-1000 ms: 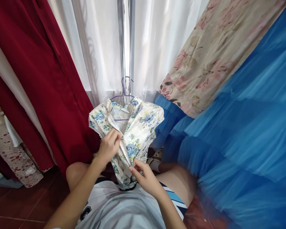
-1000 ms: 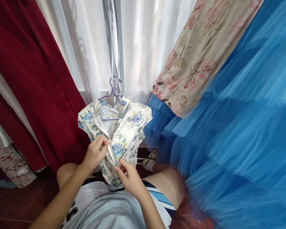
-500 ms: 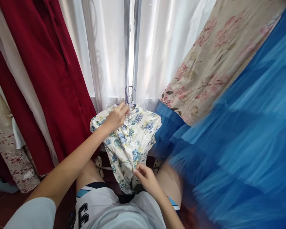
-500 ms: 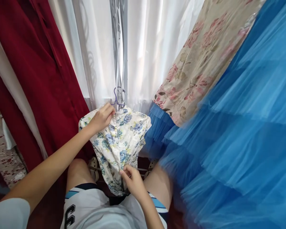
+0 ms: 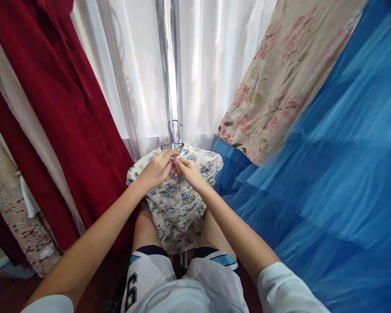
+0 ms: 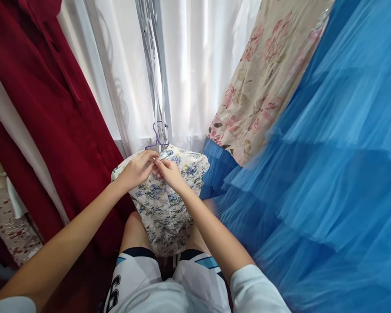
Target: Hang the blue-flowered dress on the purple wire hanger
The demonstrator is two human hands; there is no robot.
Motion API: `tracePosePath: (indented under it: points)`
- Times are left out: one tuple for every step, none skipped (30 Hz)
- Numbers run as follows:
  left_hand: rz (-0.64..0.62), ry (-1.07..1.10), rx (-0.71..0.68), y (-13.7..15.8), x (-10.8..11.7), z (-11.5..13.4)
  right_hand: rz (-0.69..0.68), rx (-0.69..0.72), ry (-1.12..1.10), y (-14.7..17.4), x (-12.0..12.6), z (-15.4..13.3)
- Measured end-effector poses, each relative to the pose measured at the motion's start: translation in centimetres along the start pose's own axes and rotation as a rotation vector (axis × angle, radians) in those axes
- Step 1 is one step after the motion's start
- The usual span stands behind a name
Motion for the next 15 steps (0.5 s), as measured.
tracePosePath:
  points:
    - [-0.002, 0.004, 0.02, 0.2, 0.0, -0.3, -0.01, 0.004, 0.003, -0.1, -0.1, 0.0]
    - [-0.005, 0.006, 0.041, 0.3, 0.0, -0.6, -0.019, 0.009, 0.008, 0.0, -0.1, 0.0]
    - [-0.01, 0.008, 0.061, 0.4, -0.1, -0.9, -0.029, 0.013, 0.019, 0.1, -0.2, 0.1]
    - [-0.008, 0.011, 0.079, 0.4, -0.2, -1.1, -0.036, 0.02, 0.039, 0.2, -0.2, 0.3]
    - [-0.001, 0.014, 0.092, 0.3, -0.2, -1.2, -0.033, 0.037, 0.073, 0.3, -0.1, 0.6]
    - [0.012, 0.019, 0.098, 0.1, -0.2, -1.2, -0.022, 0.066, 0.132, 0.4, -0.1, 1.1]
    - [0.033, 0.022, 0.098, -0.3, 0.0, -1.1, -0.01, 0.106, 0.215, 0.5, 0.0, 1.6]
    - [0.074, 0.025, 0.094, -0.7, 0.4, -1.0, -0.005, 0.15, 0.315, 0.7, 0.1, 2.3]
    - [0.142, 0.028, 0.095, -1.3, 1.0, -1.0, -0.013, 0.188, 0.415, 0.9, 0.2, 3.1]
    - [0.231, 0.032, 0.104, -1.9, 1.7, -1.0, -0.031, 0.208, 0.496, 1.2, 0.2, 3.9]
    - [0.326, 0.04, 0.123, -2.4, 2.5, -1.1, -0.051, 0.205, 0.542, 1.6, 0.3, 4.7]
    - [0.405, 0.06, 0.148, -2.9, 3.3, -1.3, -0.06, 0.185, 0.547, 2.1, 0.4, 5.4]
    - [0.451, 0.092, 0.172, -3.3, 3.9, -1.5, -0.049, 0.158, 0.515, 2.5, 0.4, 6.0]
    - [0.455, 0.135, 0.188, -3.6, 4.3, -1.8, -0.022, 0.134, 0.461, 2.8, 0.3, 6.3]
    - [0.417, 0.181, 0.195, -3.7, 4.4, -2.1, 0.011, 0.118, 0.397, 3.0, 0.2, 6.3]
Point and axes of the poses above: each hand's wrist, its own y-axis away from the middle knuckle, its own x-axis out of the back of the hand, z = x × y, the point moved 1 cm from there along -y, towards the middle knuckle, and after that the axes turned 12 degrees about x, right-handed, at the moved point
